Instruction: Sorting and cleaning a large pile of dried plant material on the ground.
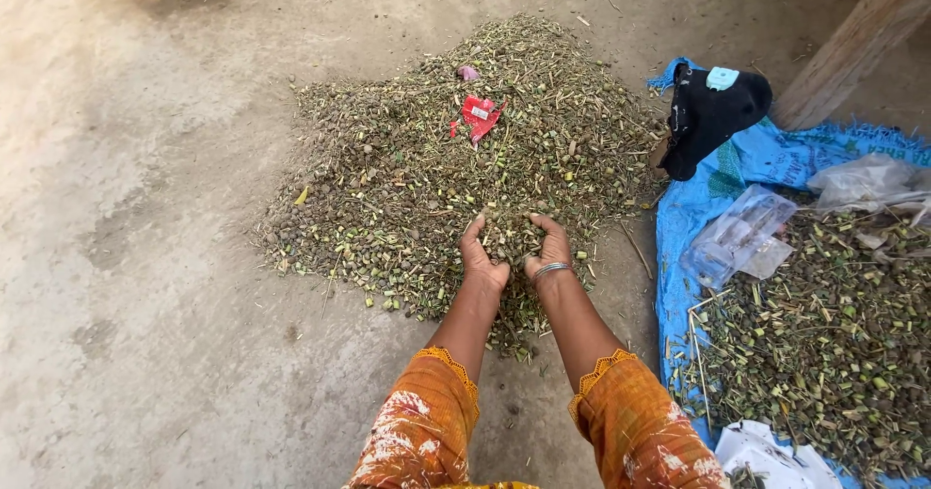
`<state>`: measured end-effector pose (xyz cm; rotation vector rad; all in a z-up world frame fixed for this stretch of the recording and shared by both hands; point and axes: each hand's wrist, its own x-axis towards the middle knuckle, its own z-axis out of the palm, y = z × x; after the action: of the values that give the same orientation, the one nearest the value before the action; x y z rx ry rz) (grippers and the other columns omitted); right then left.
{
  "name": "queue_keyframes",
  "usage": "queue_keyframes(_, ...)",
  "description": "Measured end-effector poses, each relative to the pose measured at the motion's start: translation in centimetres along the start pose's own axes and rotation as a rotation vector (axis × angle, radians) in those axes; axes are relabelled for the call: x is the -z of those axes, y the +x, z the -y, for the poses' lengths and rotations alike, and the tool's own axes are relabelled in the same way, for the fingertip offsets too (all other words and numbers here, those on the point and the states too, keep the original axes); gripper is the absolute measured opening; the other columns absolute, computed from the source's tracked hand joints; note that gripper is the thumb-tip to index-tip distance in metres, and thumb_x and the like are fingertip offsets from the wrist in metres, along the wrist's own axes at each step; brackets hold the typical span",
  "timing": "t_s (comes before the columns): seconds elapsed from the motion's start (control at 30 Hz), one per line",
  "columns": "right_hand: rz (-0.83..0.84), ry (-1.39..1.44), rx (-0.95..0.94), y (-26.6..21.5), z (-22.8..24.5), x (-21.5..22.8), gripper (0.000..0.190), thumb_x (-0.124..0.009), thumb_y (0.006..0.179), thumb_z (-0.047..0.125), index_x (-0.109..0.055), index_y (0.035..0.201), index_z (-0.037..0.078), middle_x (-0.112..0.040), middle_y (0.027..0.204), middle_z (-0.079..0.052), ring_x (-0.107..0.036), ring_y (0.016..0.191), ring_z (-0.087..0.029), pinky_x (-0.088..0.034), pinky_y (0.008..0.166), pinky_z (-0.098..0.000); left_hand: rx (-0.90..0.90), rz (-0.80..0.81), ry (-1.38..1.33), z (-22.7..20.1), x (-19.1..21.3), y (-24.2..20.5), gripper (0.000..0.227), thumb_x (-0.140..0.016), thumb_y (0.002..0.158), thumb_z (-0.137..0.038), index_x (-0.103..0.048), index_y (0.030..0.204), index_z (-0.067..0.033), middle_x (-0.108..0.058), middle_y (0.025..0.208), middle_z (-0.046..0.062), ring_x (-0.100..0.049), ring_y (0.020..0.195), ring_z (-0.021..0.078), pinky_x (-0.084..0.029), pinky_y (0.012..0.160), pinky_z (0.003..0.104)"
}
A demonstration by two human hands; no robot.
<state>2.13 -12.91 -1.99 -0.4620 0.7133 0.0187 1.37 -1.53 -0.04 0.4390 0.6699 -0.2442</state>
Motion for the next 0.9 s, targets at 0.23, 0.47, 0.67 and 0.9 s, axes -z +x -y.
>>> queue_keyframes(0.23,0.055,0.051,0.035,-2.1,0.6,-0.5,0.030,-0.073,0.079,0.009,-0.072,0.108,0.010,-0.075,0.107,-0.009,-0.072,0.099,-0.029,-0.058,0.097,-0.0508,0.017,-0.021,0.106,-0.2,0.6,0.6,0.040,-0.072,0.078,-0.029,-0.069,0.116,-0.0193,-0.073,0.110,0.005,-0.067,0.100,0.0262,-0.048,0.098,0.050)
queue_keyframes(0.47,0.067,-0.011,0.119,-2.2,0.4,-0.5,0.039,-0.069,0.083,0.003,-0.071,0.122,0.009,-0.075,0.109,-0.010,-0.073,0.095,-0.025,-0.061,0.092,-0.0455,0.026,0.025,0.106,0.0,2.3,3.2,0.030,-0.072,0.082,-0.002,-0.063,0.111,-0.0012,-0.071,0.100,0.012,-0.070,0.092,0.0271,-0.060,0.091,0.041)
queue_keyframes(0.67,0.071,-0.273,0.323,-5.3,-0.3,-2.5,0.052,-0.072,0.080,-0.010,-0.068,0.128,0.008,-0.075,0.106,-0.014,-0.072,0.087,-0.022,-0.062,0.081,-0.0378,0.020,0.134,0.015,1.4,1.8,3.7,0.040,-0.076,0.084,-0.020,-0.067,0.121,-0.0083,-0.073,0.110,0.010,-0.070,0.100,0.0278,-0.054,0.097,0.045)
queue_keyframes(0.9,0.099,-0.028,0.275,-4.0,0.7,-1.0,0.035,-0.068,0.089,0.021,-0.074,0.121,0.007,-0.076,0.119,-0.012,-0.074,0.102,-0.025,-0.061,0.095,-0.0445,0.034,-0.025,-0.020,0.9,-1.8,-2.3,0.048,-0.057,0.092,-0.050,-0.064,0.123,-0.0144,-0.071,0.119,0.011,-0.065,0.114,0.0313,-0.046,0.107,0.052)
